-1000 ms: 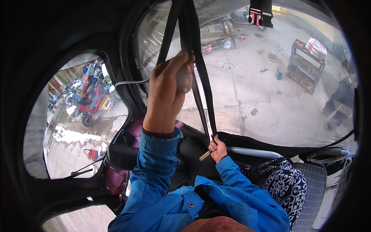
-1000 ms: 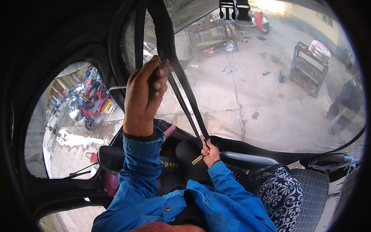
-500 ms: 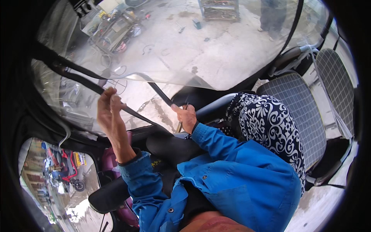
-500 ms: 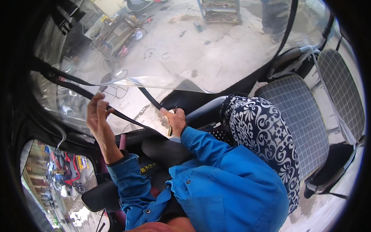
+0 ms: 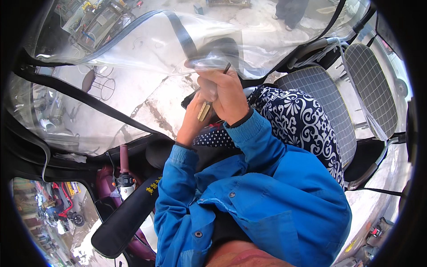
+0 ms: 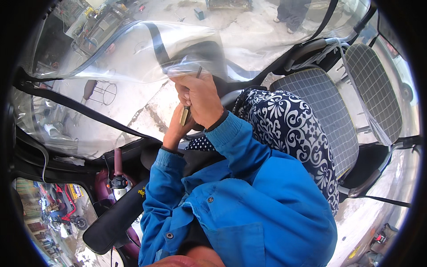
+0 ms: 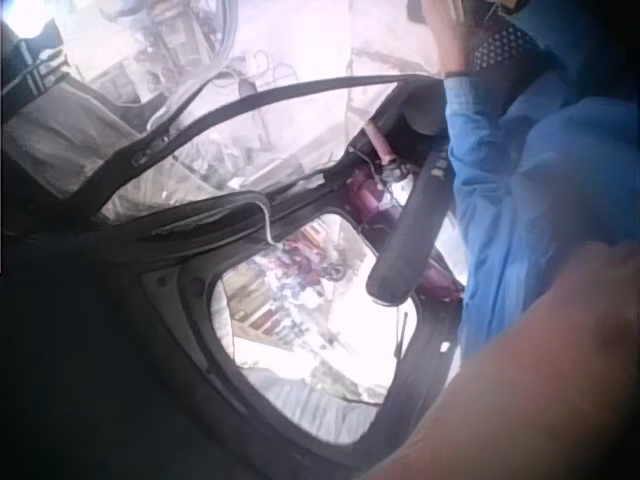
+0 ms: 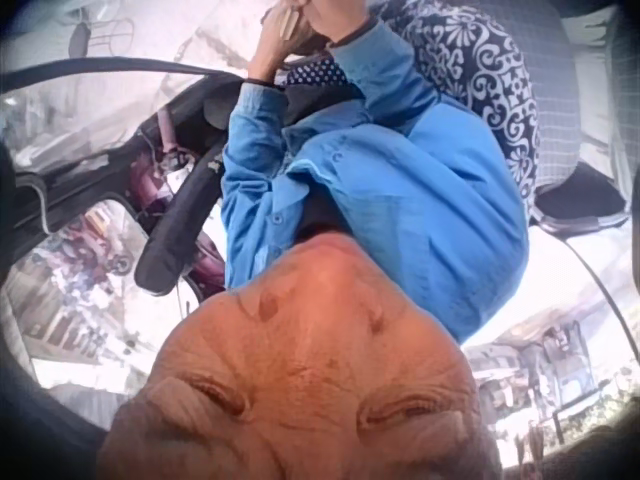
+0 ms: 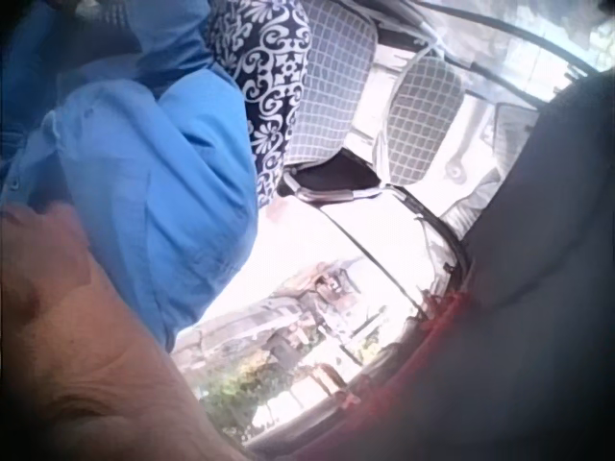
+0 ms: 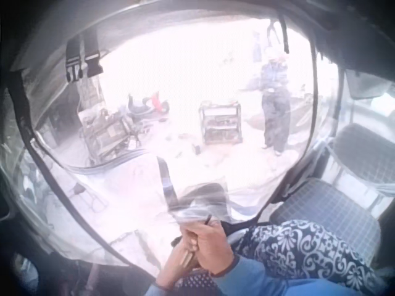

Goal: The person sews a black fabric enclosure attached to a scooter using a needle and thread. They repeatedly pull the needle through the fabric along the edge, securing the enclosure to the vehicle frame.

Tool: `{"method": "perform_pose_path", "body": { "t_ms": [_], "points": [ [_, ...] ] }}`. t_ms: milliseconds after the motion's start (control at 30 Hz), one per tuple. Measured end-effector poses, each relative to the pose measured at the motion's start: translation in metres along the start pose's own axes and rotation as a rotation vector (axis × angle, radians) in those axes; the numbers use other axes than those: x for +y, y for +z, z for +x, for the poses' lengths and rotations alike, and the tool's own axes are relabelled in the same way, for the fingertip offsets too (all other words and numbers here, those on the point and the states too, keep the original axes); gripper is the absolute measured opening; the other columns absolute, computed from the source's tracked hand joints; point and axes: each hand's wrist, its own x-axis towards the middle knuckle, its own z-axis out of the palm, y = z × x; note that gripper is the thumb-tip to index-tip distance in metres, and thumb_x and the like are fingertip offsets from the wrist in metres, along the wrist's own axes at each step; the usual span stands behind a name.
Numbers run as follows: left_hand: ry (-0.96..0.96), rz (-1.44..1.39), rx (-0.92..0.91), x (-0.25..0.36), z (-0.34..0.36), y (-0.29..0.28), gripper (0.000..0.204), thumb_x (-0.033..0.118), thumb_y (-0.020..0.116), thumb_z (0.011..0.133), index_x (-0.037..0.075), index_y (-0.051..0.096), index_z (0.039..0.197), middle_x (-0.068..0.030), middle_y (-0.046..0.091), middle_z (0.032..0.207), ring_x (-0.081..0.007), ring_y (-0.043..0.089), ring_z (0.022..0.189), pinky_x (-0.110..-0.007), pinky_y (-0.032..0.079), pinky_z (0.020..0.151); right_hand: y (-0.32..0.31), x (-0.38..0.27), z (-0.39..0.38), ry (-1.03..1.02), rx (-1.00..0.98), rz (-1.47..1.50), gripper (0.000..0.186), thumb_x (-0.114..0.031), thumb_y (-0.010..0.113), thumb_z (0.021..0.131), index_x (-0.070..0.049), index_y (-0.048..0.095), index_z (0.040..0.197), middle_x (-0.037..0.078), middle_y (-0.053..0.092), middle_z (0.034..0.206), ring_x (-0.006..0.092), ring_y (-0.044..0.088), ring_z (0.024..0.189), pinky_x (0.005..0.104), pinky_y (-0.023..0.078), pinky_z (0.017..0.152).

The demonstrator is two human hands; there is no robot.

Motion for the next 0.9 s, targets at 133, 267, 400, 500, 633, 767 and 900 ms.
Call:
{"method": "perform_pose_path", "body": {
  "t_ms": [133, 267, 400, 500, 633, 767, 900],
  "points": [
    [0.005, -0.058, -0.117, 0.001, 0.022, -0.005, 0.03, 0.019, 0.069, 0.098, 0.004, 0.067, 0.123, -0.0252, 0.071, 0.117, -0.0471, 0.068, 0.111, -0.051, 0.056, 0.094, -0.012, -0.002, 0.009, 0.013, -0.02, -0.117, 0.01, -0.008, 0.072, 0.101, -0.004, 0.074, 0.092, -0.005, 0.052, 0.064, 0.005, 0.04, 0.052, 0.0254, 0.028, 0.047],
    [-0.127, 0.075, -0.258, 0.009, 0.016, 0.016, 0.035, 0.027, 0.066, 0.099, 0.003, 0.071, 0.123, -0.022, 0.074, 0.119, -0.0411, 0.068, 0.117, -0.049, 0.055, 0.1, -0.03, 0.014, 0.044, -0.068, -0.068, -0.658, 0.04, -0.028, 0.08, 0.1, 0.003, 0.075, 0.125, 0.005, 0.068, 0.089, 0.0123, 0.056, 0.074, 0.0293, 0.043, 0.068],
    [0.265, 0.183, -0.02, 0.002, -0.007, 0.053, 0.038, 0.025, 0.067, 0.088, 0.01, 0.074, 0.122, -0.0152, 0.076, 0.126, -0.0362, 0.068, 0.124, -0.045, 0.052, 0.11, -0.038, 0.061, 0.092, -0.101, -0.313, -1.54, 0.066, -0.039, 0.082, 0.094, 0.007, 0.067, 0.14, 0.025, 0.076, 0.129, 0.0348, 0.073, 0.121, 0.0413, 0.055, 0.106],
    [0.309, 0.193, -0.054, -0.02, -0.017, 0.057, 0.039, 0.027, 0.065, 0.093, 0.009, 0.073, 0.127, -0.0191, 0.072, 0.135, -0.0408, 0.065, 0.128, -0.047, 0.052, 0.111, -0.037, 0.102, 0.123, 0.112, -0.608, -2.052, 0.061, -0.041, 0.079, 0.094, 0.004, 0.07, 0.134, 0.028, 0.076, 0.125, 0.0399, 0.072, 0.122, 0.0469, 0.056, 0.105],
    [0.165, 0.259, -0.108, -0.031, -0.028, 0.048, 0.035, 0.025, 0.065, 0.093, 0.011, 0.073, 0.124, -0.0183, 0.075, 0.13, -0.0409, 0.066, 0.128, -0.051, 0.05, 0.113, -0.048, 0.143, 0.128, 0.447, -0.928, -2.764, 0.056, -0.043, 0.077, 0.098, -0.003, 0.073, 0.138, 0.022, 0.076, 0.134, 0.0357, 0.073, 0.126, 0.0468, 0.056, 0.109],
    [0.09, 0.189, 0.104, -0.035, -0.068, 0.025, 0.063, 0.022, 0.071, 0.096, 0.008, 0.055, 0.155, -0.022, 0.061, 0.153, -0.0431, 0.058, 0.139, -0.052, 0.047, 0.119, -0.095, 0.092, 0.154, 0.668, -1.024, -3.177, 0.074, -0.067, 0.074, 0.093, -0.015, 0.074, 0.145, 0.012, 0.067, 0.155, 0.0312, 0.063, 0.143, 0.0514, 0.045, 0.121],
    [-0.083, 0.177, 0.076, -0.051, -0.095, 0.003, 0.068, 0.016, 0.075, 0.094, 0.007, 0.053, 0.158, -0.0227, 0.057, 0.156, -0.0431, 0.058, 0.141, -0.049, 0.048, 0.119, -0.175, -0.014, 0.198, 0.914, -0.913, -3.234, 0.063, -0.058, 0.073, 0.091, -0.021, 0.076, 0.141, 0.007, 0.067, 0.154, 0.0294, 0.062, 0.144, 0.0524, 0.044, 0.121]
  ]
}}
